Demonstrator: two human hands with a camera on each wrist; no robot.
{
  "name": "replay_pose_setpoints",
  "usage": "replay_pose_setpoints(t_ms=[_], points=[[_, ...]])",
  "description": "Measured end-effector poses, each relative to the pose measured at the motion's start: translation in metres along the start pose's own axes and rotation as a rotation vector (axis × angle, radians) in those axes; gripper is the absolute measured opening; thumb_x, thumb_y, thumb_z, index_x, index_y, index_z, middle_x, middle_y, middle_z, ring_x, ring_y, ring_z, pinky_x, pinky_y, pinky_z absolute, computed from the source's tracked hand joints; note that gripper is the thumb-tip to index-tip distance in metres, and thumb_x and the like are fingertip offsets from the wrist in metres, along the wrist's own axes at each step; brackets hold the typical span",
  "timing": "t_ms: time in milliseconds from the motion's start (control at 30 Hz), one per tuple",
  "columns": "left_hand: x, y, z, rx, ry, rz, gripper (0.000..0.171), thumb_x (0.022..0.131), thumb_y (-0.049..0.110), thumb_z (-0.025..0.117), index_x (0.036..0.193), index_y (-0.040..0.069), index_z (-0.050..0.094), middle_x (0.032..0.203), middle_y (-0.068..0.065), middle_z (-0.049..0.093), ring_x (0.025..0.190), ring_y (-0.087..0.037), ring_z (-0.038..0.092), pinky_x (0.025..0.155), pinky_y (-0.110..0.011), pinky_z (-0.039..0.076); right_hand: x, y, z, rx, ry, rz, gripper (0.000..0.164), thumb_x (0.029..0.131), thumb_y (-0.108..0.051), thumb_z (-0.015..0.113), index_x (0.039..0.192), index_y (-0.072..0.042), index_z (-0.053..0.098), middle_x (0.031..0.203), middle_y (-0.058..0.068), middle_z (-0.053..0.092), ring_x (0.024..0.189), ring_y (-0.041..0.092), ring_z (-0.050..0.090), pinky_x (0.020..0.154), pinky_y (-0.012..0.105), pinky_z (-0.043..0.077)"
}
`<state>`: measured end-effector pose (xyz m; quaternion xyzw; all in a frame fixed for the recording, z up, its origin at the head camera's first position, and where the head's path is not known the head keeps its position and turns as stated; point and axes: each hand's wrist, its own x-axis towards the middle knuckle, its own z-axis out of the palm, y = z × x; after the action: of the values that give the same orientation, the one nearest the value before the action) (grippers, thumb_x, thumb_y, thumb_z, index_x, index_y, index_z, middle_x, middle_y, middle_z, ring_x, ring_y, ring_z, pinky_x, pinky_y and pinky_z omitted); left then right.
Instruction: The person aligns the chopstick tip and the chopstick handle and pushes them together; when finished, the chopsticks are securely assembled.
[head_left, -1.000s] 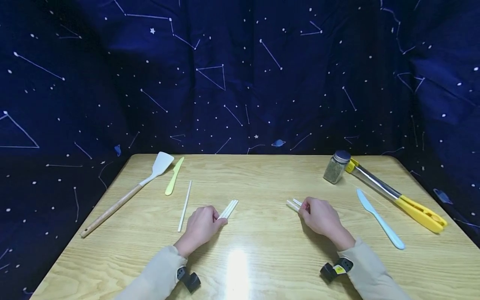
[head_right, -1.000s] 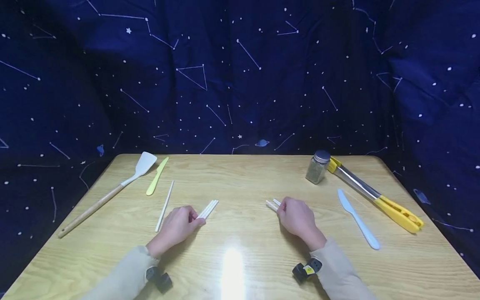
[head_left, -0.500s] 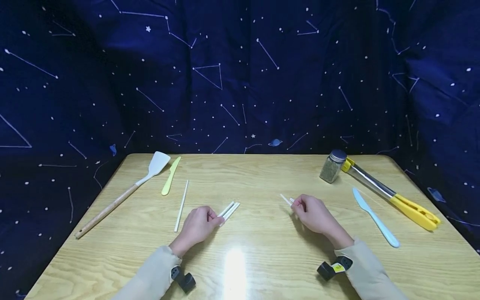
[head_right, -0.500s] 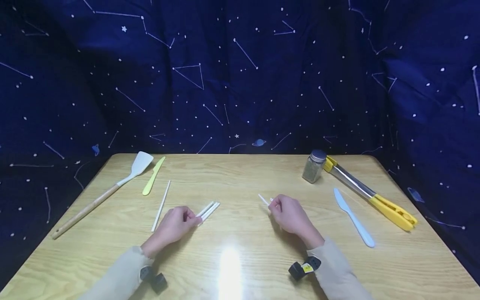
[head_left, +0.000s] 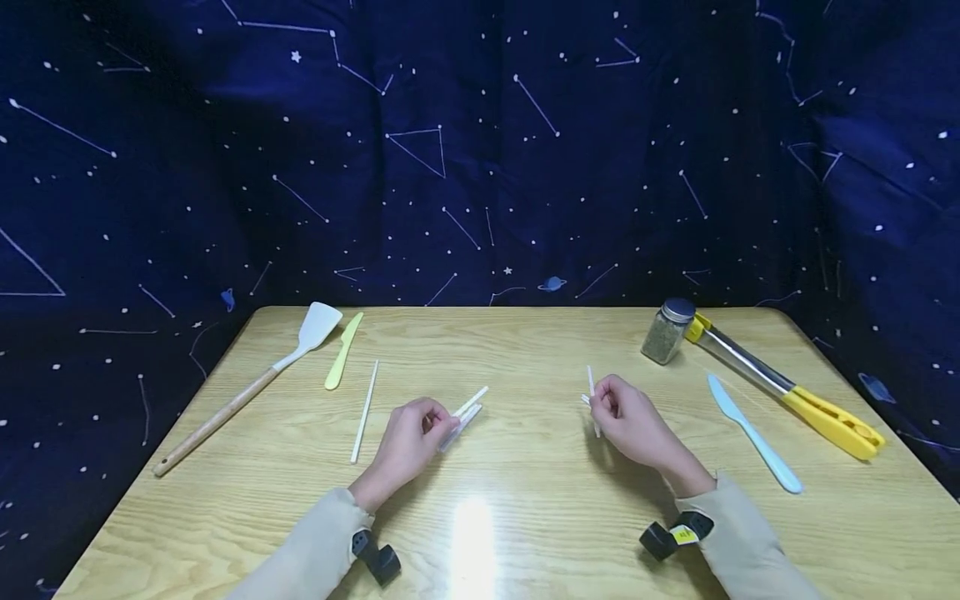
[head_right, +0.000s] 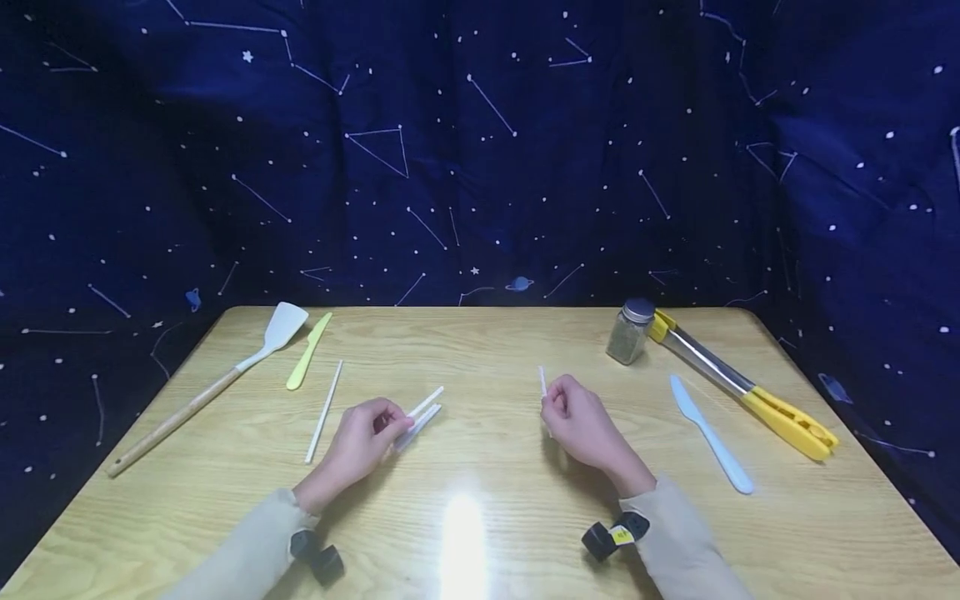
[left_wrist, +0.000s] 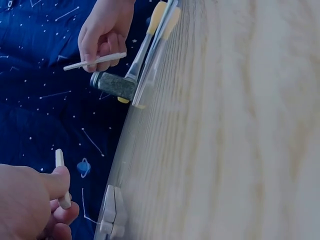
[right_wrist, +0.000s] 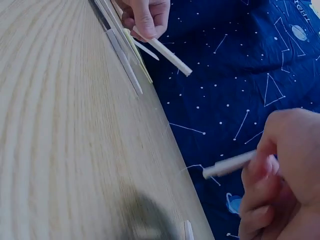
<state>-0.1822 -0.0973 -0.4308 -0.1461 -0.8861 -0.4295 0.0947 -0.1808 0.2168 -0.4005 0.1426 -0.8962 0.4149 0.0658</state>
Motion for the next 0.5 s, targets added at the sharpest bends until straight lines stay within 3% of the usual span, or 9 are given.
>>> replay_pose_setpoints(t_ms=[200, 500], points=[[0.001, 0.007, 0.007, -0.043, 0.007, 0.047, 0.013, 0.083, 0.015, 0.075, 0.077, 0.009, 0.065, 0.067, 0.004, 0.056, 0.053, -0.004, 0.044, 0.044, -0.018, 0.037, 0.002, -0.001, 0.001, 0.147, -0.007, -0.083, 0.012, 0.089, 0.005, 0.053, 0.083, -0.003, 0.047, 0.066, -0.007, 0.038, 0.053, 0.0, 0.035, 0.046, 0.019, 0.031], [0.005, 0.017, 0.022, -0.041, -0.023, 0.141, 0.016, 0.08, 0.015, 0.078, 0.074, 0.011, 0.064, 0.067, 0.007, 0.054, 0.053, -0.003, 0.039, 0.045, -0.016, 0.033, 0.002, -0.007, -0.005, 0.363, 0.035, -0.033, 0.012, 0.087, 0.011, 0.047, 0.082, 0.0, 0.044, 0.069, 0.004, 0.056, 0.055, 0.012, 0.052, 0.048, 0.023, 0.042]])
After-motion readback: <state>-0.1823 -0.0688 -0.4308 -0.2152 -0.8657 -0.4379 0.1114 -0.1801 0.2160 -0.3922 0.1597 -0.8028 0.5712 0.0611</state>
